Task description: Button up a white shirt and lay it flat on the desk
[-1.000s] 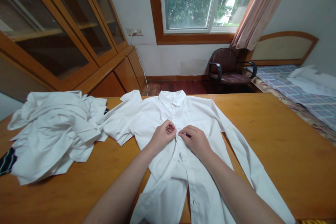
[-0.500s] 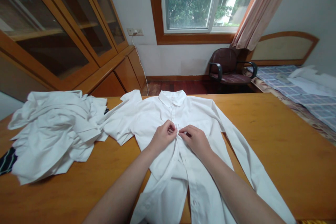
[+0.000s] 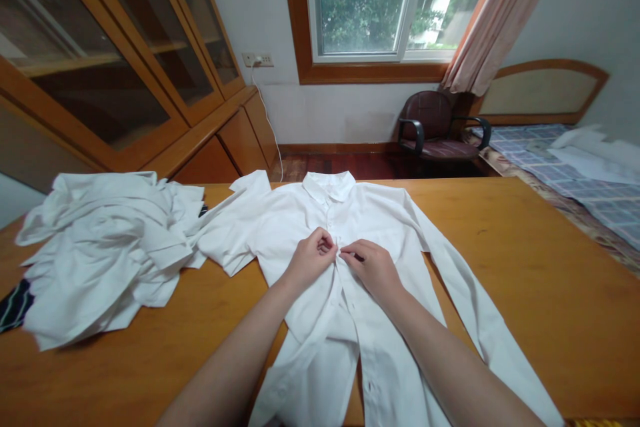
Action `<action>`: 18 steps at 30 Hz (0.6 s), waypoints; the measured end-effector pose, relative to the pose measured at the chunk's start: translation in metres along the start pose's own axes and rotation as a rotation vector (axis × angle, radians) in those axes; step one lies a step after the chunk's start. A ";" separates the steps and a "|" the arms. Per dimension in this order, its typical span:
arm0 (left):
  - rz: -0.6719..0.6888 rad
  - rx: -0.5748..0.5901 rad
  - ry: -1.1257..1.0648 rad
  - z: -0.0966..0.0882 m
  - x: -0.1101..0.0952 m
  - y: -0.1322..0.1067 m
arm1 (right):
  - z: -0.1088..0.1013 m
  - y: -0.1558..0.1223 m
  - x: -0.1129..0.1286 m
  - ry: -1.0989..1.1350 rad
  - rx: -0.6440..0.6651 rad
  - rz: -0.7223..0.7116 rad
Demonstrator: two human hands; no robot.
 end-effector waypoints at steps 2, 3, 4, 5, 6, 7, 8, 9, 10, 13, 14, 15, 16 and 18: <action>-0.027 0.011 -0.019 0.000 -0.001 0.000 | -0.001 0.000 0.001 -0.013 0.004 0.008; -0.043 0.019 -0.026 0.000 -0.001 0.000 | -0.001 0.001 0.001 -0.019 0.007 0.011; -0.058 0.024 -0.030 0.000 -0.001 0.000 | -0.001 0.001 0.001 -0.026 0.012 0.013; -0.070 0.028 -0.031 0.000 -0.001 0.000 | -0.001 0.001 0.001 -0.034 0.019 0.015; -0.079 0.031 -0.029 0.000 0.000 0.001 | -0.001 0.002 0.001 -0.041 0.025 0.017; -0.084 0.032 -0.027 0.000 0.000 0.001 | 0.000 0.002 0.001 -0.048 0.031 0.021; -0.087 0.034 -0.025 0.000 -0.001 0.001 | 0.000 0.002 0.000 -0.053 0.036 0.027; -0.087 0.035 -0.023 0.000 -0.001 0.001 | 0.000 0.001 0.000 -0.058 0.043 0.035; -0.084 0.036 -0.019 0.001 -0.001 0.000 | 0.001 0.001 -0.001 -0.060 0.048 0.044; -0.053 0.025 0.021 0.001 -0.004 -0.001 | 0.002 0.001 -0.004 -0.044 0.069 0.078; -0.039 0.019 0.041 0.001 -0.005 -0.001 | 0.003 0.001 -0.005 -0.030 0.076 0.095; -0.025 0.015 0.059 0.001 -0.006 -0.002 | 0.003 0.002 -0.006 -0.009 0.083 0.116; -0.010 0.009 0.076 0.001 -0.007 -0.002 | 0.003 0.002 -0.007 0.016 0.088 0.140; 0.019 -0.003 0.109 0.001 -0.008 -0.003 | 0.003 0.002 -0.009 0.081 0.092 0.190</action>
Point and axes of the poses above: each hand's wrist, its own y-axis towards the middle knuckle, its own z-axis out of the palm, x = y × z, the point moved 3 cm from there along y, towards the middle knuckle, and after that the axes turned 4 degrees about -z, right-handed, at the moved point
